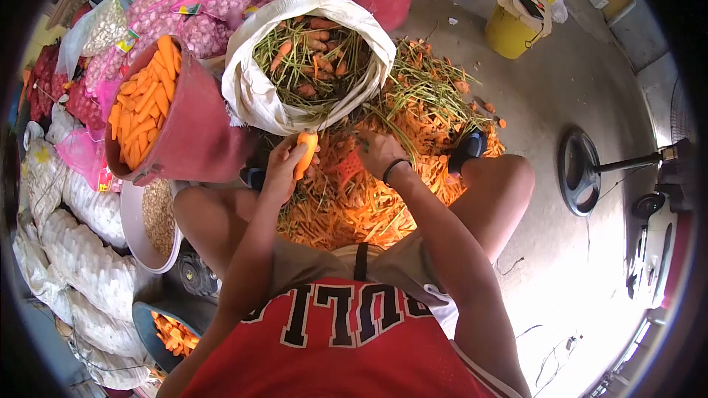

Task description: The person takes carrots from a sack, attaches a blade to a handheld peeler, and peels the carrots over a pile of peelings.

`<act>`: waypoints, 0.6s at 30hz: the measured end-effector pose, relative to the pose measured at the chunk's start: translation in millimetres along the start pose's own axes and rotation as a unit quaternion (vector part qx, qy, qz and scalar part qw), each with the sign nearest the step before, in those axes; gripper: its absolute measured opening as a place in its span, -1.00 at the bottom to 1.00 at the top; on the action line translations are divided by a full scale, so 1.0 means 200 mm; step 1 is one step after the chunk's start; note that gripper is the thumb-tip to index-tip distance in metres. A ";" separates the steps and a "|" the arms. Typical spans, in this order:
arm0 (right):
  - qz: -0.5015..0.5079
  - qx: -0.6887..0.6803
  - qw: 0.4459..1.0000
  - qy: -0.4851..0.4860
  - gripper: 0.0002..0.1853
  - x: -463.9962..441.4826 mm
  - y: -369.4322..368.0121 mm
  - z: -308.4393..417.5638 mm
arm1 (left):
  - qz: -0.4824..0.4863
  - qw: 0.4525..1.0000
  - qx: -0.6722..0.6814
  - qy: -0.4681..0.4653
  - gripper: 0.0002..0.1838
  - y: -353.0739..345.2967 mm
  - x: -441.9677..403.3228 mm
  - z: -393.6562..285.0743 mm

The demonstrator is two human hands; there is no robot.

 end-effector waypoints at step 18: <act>0.116 0.029 0.993 -0.017 -0.66 0.03 -0.08 -0.08 | -0.040 0.951 -0.278 -0.130 -0.67 -0.22 -0.05 0.01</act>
Point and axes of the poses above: each hand's wrist, its own x-axis away from the middle knuckle, its own y-axis out of the back of the hand, z = x × y, the point moved 4 cm from there along -x, towards the middle knuckle, and after that the axes turned 11 degrees about y, right-handed, at the moved point
